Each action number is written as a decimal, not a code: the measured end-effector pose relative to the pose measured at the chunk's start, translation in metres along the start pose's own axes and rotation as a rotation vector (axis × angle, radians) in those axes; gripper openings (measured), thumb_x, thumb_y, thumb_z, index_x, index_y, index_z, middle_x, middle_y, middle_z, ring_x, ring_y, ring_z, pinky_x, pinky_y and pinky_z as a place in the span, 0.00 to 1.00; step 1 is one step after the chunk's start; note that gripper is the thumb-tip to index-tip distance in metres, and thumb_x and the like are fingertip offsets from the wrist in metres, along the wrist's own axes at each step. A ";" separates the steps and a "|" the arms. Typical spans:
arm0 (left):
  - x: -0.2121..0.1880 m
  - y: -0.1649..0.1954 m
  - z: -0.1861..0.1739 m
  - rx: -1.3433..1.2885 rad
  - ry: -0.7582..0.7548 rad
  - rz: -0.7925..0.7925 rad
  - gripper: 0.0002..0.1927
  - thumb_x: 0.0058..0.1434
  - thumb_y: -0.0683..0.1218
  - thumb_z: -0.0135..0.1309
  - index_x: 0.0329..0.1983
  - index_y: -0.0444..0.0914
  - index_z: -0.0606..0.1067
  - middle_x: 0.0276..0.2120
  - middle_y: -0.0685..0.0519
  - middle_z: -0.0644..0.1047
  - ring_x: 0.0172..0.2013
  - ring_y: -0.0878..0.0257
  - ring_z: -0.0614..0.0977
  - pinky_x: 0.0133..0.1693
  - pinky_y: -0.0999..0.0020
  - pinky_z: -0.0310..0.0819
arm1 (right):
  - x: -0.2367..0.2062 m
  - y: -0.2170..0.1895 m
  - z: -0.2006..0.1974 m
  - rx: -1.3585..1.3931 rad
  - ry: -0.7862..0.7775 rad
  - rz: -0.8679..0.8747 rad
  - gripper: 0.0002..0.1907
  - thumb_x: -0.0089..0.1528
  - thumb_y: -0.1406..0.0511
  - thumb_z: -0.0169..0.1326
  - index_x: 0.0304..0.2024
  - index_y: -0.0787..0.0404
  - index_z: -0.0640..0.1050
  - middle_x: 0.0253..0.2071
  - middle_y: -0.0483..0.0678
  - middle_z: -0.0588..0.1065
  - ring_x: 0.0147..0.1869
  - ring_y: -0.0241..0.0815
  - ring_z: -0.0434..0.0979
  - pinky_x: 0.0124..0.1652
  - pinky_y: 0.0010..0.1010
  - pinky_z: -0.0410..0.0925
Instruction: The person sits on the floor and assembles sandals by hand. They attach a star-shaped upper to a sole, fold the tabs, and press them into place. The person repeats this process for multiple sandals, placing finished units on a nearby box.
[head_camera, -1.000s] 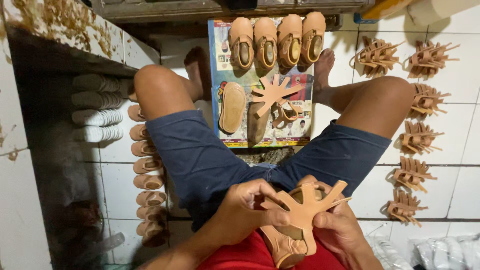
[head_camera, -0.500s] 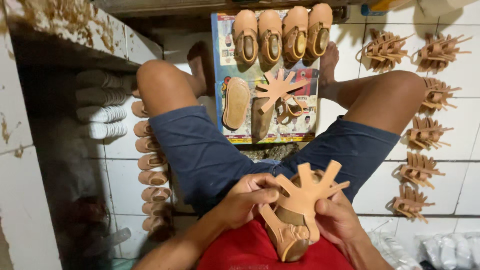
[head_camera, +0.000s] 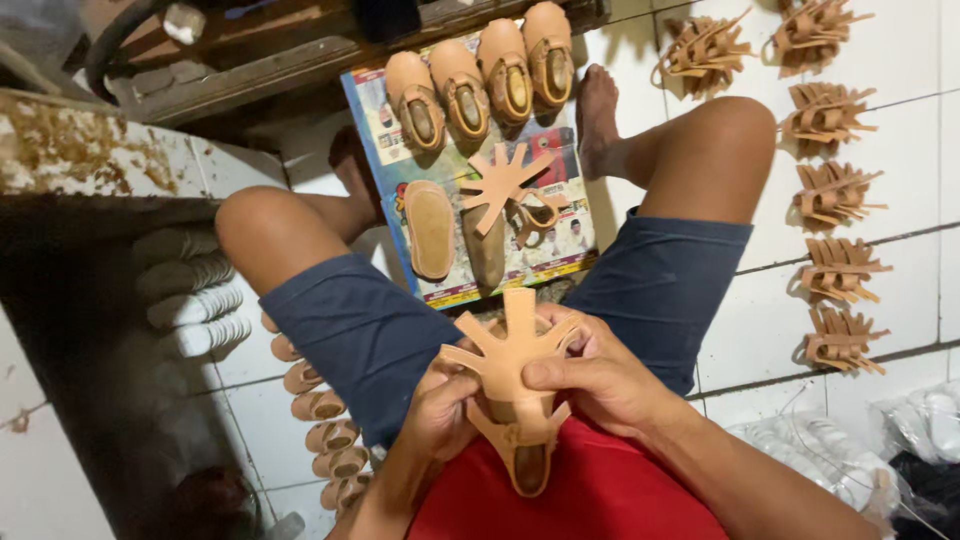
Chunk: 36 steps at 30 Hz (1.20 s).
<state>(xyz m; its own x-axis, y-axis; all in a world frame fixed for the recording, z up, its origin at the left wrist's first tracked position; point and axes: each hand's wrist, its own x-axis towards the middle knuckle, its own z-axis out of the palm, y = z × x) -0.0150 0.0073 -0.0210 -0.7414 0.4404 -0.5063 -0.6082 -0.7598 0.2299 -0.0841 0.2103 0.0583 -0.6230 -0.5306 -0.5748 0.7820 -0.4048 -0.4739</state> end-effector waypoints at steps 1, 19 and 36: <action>0.000 -0.003 -0.004 -0.019 -0.026 -0.017 0.26 0.61 0.40 0.54 0.63 0.32 0.68 0.52 0.46 0.77 0.52 0.56 0.81 0.54 0.61 0.76 | 0.000 -0.001 0.000 0.010 -0.013 0.005 0.33 0.54 0.65 0.69 0.58 0.69 0.72 0.49 0.51 0.79 0.50 0.40 0.80 0.50 0.33 0.72; 0.002 -0.002 0.020 0.290 -0.115 -0.149 0.10 0.67 0.44 0.58 0.45 0.32 0.76 0.34 0.53 0.78 0.32 0.69 0.77 0.37 0.75 0.71 | -0.025 0.048 -0.087 0.353 -0.204 0.005 0.35 0.53 0.66 0.71 0.59 0.65 0.71 0.60 0.55 0.69 0.65 0.53 0.72 0.63 0.48 0.65; -0.016 0.005 0.044 0.522 -0.083 -0.089 0.06 0.68 0.43 0.57 0.42 0.34 0.78 0.31 0.58 0.76 0.31 0.74 0.73 0.34 0.77 0.67 | -0.047 0.051 -0.090 0.064 -0.159 -0.178 0.31 0.54 0.60 0.74 0.52 0.70 0.76 0.54 0.59 0.69 0.58 0.54 0.72 0.56 0.45 0.68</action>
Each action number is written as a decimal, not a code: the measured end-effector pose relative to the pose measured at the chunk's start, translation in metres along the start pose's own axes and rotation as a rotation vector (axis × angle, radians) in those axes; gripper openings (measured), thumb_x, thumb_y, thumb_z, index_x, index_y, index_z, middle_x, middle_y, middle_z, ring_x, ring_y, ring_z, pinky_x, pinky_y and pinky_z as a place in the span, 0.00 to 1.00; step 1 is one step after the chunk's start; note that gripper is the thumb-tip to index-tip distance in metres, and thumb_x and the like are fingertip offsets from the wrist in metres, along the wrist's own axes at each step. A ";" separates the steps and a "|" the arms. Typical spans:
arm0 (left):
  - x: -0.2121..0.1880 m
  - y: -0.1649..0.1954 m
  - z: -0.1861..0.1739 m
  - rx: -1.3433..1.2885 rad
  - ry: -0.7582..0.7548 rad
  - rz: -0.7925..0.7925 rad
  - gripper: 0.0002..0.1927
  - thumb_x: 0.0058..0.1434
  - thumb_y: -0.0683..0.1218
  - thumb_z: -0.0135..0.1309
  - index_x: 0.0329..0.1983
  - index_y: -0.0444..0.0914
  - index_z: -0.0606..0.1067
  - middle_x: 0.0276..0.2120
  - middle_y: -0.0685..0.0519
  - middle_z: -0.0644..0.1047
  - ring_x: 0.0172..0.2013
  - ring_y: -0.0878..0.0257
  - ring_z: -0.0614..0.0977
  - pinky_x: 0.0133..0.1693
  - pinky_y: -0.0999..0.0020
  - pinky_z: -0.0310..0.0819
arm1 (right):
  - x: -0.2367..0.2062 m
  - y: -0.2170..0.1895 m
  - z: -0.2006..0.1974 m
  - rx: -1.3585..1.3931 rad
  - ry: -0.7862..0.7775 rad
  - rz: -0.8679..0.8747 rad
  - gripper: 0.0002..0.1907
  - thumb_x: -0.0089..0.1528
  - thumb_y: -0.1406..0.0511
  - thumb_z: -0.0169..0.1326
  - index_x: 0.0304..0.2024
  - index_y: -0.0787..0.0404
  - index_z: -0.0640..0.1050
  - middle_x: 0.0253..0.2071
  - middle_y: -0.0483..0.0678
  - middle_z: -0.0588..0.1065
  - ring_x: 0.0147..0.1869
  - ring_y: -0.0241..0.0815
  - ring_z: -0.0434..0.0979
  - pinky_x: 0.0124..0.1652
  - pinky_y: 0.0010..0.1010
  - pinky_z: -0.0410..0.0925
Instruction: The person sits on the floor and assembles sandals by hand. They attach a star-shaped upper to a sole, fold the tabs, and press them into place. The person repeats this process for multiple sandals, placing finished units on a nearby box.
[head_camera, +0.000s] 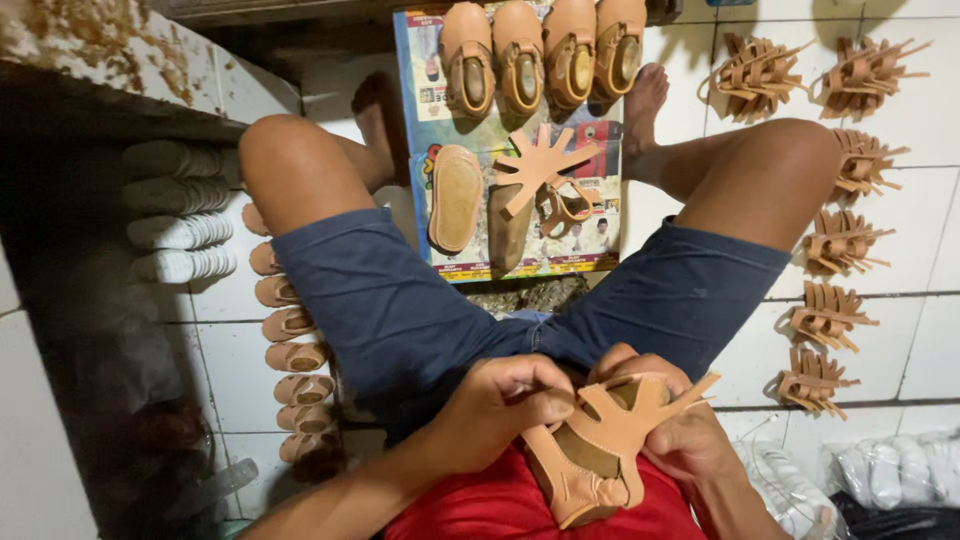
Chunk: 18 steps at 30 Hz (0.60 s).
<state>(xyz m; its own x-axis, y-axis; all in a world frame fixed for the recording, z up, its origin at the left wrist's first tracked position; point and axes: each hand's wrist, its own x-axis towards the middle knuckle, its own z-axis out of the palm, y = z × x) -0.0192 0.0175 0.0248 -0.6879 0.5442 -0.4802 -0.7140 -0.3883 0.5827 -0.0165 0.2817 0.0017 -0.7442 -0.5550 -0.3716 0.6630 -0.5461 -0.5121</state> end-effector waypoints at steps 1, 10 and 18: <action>-0.002 0.000 0.001 0.041 0.005 0.025 0.07 0.68 0.43 0.57 0.42 0.34 0.78 0.33 0.58 0.77 0.32 0.74 0.75 0.36 0.77 0.69 | -0.002 0.000 0.000 -0.052 -0.007 -0.011 0.30 0.54 0.60 0.74 0.51 0.71 0.77 0.53 0.59 0.69 0.57 0.54 0.72 0.55 0.44 0.68; 0.009 0.007 -0.002 -0.103 -0.268 -0.046 0.20 0.65 0.45 0.64 0.56 0.35 0.72 0.47 0.55 0.75 0.48 0.69 0.77 0.51 0.73 0.72 | -0.016 -0.016 0.005 -0.408 -0.193 -0.213 0.28 0.61 0.51 0.68 0.50 0.68 0.81 0.47 0.57 0.75 0.53 0.55 0.74 0.55 0.48 0.68; 0.049 0.019 -0.014 0.112 -0.906 -0.279 0.37 0.56 0.53 0.74 0.62 0.35 0.70 0.55 0.51 0.75 0.59 0.63 0.75 0.62 0.65 0.69 | -0.008 -0.055 0.047 -0.682 -0.466 -0.195 0.22 0.69 0.54 0.54 0.42 0.67 0.85 0.41 0.57 0.79 0.51 0.61 0.76 0.56 0.60 0.67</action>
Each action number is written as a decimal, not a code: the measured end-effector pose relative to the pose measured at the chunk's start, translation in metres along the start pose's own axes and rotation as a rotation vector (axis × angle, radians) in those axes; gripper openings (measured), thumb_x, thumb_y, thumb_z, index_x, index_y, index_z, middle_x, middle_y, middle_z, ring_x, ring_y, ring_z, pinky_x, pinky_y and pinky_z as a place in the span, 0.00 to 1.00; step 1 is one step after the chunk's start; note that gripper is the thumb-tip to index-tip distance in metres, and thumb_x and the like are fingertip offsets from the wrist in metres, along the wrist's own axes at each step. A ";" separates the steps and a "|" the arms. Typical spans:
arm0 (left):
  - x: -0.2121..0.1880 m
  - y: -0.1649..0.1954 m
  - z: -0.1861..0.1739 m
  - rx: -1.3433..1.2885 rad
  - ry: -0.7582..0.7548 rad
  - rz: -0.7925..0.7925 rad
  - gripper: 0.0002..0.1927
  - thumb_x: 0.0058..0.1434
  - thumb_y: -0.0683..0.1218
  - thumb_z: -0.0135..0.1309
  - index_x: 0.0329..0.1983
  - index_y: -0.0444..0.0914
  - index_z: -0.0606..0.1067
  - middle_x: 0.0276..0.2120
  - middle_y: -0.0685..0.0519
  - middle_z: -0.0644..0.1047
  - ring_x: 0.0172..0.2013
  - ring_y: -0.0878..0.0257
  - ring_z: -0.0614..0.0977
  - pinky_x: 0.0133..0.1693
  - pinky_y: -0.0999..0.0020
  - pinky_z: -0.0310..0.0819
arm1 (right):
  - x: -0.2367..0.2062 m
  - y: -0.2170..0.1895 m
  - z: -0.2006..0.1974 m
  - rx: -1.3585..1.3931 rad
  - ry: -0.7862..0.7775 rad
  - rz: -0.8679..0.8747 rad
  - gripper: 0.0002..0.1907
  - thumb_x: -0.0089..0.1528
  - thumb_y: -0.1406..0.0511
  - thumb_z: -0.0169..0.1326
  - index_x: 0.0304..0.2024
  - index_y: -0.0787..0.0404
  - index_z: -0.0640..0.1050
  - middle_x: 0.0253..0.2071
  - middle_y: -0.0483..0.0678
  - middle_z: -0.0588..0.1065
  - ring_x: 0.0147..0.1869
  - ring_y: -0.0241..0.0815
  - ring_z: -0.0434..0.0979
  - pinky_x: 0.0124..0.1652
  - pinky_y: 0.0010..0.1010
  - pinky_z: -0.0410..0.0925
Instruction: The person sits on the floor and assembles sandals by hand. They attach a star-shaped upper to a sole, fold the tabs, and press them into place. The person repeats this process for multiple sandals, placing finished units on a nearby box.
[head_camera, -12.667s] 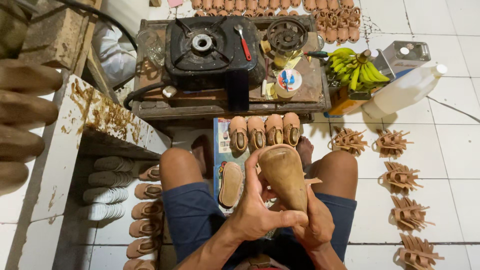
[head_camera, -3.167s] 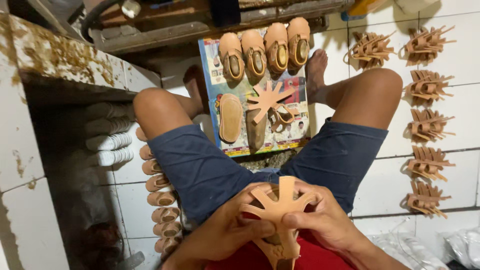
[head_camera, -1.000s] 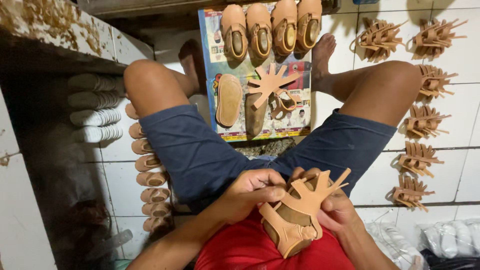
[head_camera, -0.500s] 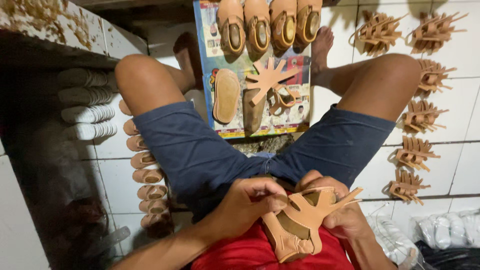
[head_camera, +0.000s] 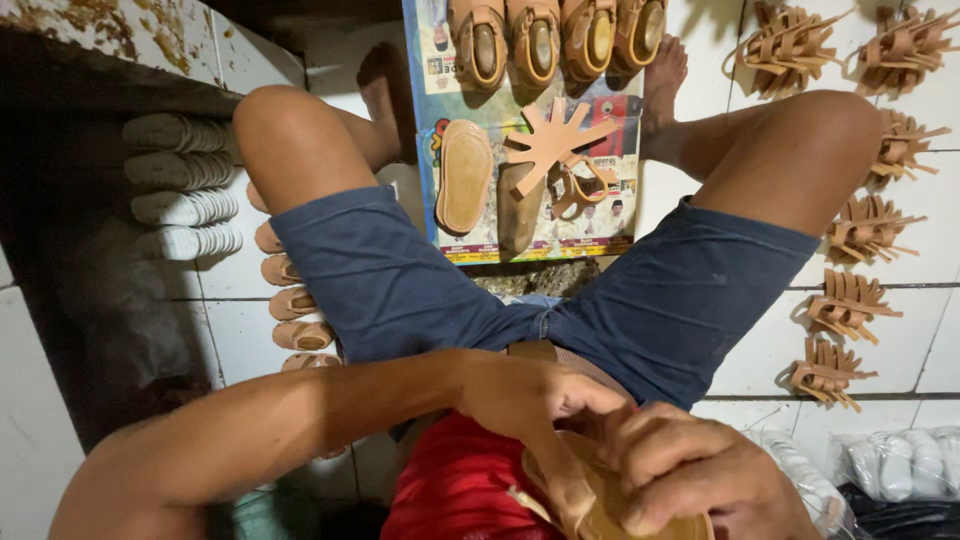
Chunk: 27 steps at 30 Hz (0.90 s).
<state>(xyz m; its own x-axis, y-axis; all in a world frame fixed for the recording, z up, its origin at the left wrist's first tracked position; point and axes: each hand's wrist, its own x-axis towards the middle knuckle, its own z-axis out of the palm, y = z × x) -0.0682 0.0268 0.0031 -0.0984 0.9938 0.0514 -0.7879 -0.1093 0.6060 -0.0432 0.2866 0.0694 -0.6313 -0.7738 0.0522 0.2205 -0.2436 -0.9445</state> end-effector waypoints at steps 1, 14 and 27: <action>0.003 -0.001 -0.002 0.027 -0.006 -0.002 0.35 0.57 0.52 0.73 0.61 0.33 0.70 0.53 0.50 0.75 0.56 0.62 0.75 0.62 0.65 0.70 | 0.003 -0.004 -0.002 -0.016 -0.037 -0.010 0.21 0.70 0.55 0.53 0.43 0.67 0.85 0.42 0.57 0.79 0.51 0.61 0.76 0.57 0.61 0.67; -0.031 0.053 0.090 0.134 1.028 0.293 0.39 0.52 0.38 0.67 0.67 0.38 0.65 0.51 0.52 0.78 0.51 0.65 0.80 0.55 0.68 0.76 | 0.045 0.001 0.014 0.110 0.431 0.425 0.53 0.50 0.73 0.70 0.74 0.61 0.60 0.47 0.49 0.75 0.48 0.36 0.75 0.49 0.26 0.70; -0.024 0.020 0.091 0.333 1.377 0.276 0.18 0.54 0.42 0.69 0.47 0.35 0.80 0.37 0.57 0.81 0.38 0.72 0.80 0.41 0.75 0.78 | 0.111 -0.041 -0.013 -0.403 0.136 0.173 0.26 0.55 0.69 0.66 0.56 0.64 0.76 0.48 0.48 0.76 0.53 0.38 0.77 0.54 0.29 0.70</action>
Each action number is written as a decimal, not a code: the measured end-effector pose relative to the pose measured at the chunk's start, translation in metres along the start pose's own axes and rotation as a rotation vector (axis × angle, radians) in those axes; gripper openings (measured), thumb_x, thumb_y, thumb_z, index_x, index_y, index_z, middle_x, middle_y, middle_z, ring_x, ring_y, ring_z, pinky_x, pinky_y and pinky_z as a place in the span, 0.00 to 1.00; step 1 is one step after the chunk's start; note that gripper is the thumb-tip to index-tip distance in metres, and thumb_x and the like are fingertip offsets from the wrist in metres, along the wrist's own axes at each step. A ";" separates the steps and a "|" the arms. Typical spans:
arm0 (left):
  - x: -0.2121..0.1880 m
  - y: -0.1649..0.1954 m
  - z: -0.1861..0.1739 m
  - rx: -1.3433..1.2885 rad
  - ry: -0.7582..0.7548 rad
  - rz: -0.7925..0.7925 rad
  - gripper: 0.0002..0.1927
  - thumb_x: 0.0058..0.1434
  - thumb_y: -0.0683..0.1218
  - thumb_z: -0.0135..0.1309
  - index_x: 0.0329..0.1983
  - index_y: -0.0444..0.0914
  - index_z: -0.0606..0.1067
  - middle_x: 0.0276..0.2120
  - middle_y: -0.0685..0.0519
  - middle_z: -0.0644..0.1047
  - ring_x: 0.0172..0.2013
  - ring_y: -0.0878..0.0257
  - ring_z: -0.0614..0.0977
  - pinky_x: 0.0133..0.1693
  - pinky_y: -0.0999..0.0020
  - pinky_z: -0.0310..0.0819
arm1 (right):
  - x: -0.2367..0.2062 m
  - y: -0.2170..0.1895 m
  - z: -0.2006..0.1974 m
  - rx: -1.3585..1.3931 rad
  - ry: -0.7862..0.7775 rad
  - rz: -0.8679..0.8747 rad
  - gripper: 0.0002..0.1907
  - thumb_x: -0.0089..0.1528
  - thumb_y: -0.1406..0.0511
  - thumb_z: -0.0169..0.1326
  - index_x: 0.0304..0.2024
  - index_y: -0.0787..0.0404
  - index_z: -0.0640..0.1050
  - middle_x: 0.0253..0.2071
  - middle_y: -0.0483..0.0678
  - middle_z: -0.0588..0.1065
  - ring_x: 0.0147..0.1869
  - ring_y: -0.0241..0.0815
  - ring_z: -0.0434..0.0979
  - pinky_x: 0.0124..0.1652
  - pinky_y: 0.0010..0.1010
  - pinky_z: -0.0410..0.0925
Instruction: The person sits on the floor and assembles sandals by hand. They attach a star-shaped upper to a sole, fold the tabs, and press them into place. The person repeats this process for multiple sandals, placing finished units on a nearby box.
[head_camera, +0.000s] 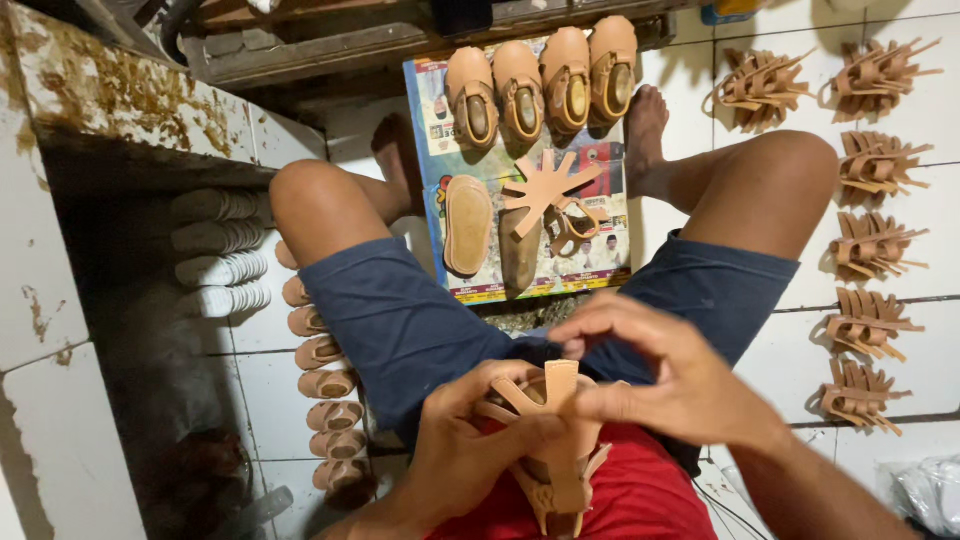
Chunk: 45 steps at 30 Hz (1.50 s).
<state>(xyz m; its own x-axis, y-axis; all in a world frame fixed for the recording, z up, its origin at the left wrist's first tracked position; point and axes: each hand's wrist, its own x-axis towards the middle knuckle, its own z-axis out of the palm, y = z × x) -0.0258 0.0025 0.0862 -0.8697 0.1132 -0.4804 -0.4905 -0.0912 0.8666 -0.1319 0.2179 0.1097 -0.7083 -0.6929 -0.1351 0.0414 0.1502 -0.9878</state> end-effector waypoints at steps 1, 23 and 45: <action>-0.001 0.001 0.002 0.013 -0.002 0.005 0.18 0.54 0.42 0.69 0.47 0.35 0.80 0.37 0.58 0.81 0.38 0.72 0.80 0.41 0.75 0.78 | 0.003 -0.005 -0.009 -0.054 -0.021 -0.045 0.19 0.57 0.68 0.65 0.50 0.64 0.78 0.45 0.48 0.77 0.51 0.37 0.78 0.51 0.29 0.71; -0.005 -0.002 0.004 -0.175 -0.072 0.010 0.23 0.53 0.40 0.71 0.50 0.36 0.75 0.39 0.56 0.81 0.40 0.70 0.81 0.43 0.73 0.77 | -0.001 0.066 0.022 0.845 -0.092 0.710 0.08 0.59 0.70 0.53 0.25 0.61 0.71 0.22 0.38 0.65 0.25 0.27 0.60 0.25 0.22 0.54; 0.000 -0.002 -0.018 -0.059 -0.205 0.221 0.20 0.58 0.41 0.70 0.51 0.35 0.78 0.39 0.51 0.82 0.39 0.66 0.83 0.42 0.71 0.77 | 0.003 0.045 -0.003 -0.221 -0.025 -0.293 0.11 0.63 0.68 0.61 0.47 0.67 0.79 0.40 0.49 0.76 0.42 0.44 0.78 0.43 0.33 0.72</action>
<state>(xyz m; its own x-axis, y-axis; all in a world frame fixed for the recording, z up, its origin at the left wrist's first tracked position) -0.0254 -0.0154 0.0818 -0.9296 0.2809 -0.2385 -0.2980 -0.1926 0.9349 -0.1341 0.2250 0.0654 -0.6499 -0.7457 0.1470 -0.3163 0.0895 -0.9444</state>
